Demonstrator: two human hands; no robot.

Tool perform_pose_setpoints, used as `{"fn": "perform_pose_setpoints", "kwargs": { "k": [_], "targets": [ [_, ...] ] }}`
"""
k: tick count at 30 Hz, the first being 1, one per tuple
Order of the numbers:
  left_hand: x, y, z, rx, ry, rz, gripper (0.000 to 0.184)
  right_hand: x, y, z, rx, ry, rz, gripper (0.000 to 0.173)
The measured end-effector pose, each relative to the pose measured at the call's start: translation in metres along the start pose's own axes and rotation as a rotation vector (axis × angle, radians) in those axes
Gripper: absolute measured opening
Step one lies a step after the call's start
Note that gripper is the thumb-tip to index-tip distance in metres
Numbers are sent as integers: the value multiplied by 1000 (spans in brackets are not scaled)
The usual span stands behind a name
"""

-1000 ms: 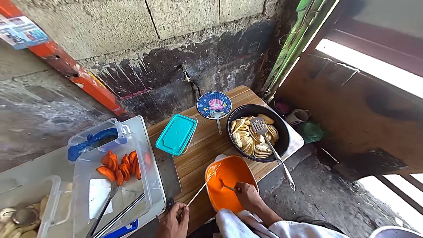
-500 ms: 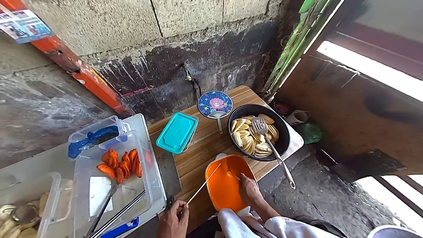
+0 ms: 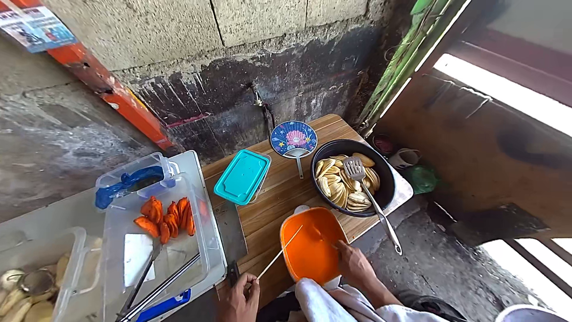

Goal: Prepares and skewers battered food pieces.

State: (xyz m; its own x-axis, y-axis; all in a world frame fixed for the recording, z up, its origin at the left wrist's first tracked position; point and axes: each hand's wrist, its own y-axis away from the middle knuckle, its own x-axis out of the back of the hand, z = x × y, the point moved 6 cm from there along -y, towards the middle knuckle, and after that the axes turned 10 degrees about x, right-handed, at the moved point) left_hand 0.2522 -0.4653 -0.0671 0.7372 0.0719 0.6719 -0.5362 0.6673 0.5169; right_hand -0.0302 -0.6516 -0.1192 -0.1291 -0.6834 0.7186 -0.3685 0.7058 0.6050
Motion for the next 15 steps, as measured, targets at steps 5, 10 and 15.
{"fn": "perform_pose_setpoints", "kwargs": {
  "k": [5, 10, 15],
  "targets": [
    [-4, 1, -4, 28, -44, -64, 31, -10, 11, 10, -95, -89, 118, 36],
    [-1, -10, -2, -13, -71, -77, 31, -31, 25, -2, 4, -120, 0, 31],
    [10, -17, -2, -46, -109, -80, 30, -24, 36, 20, -223, -152, 269, 33]
  ]
}}
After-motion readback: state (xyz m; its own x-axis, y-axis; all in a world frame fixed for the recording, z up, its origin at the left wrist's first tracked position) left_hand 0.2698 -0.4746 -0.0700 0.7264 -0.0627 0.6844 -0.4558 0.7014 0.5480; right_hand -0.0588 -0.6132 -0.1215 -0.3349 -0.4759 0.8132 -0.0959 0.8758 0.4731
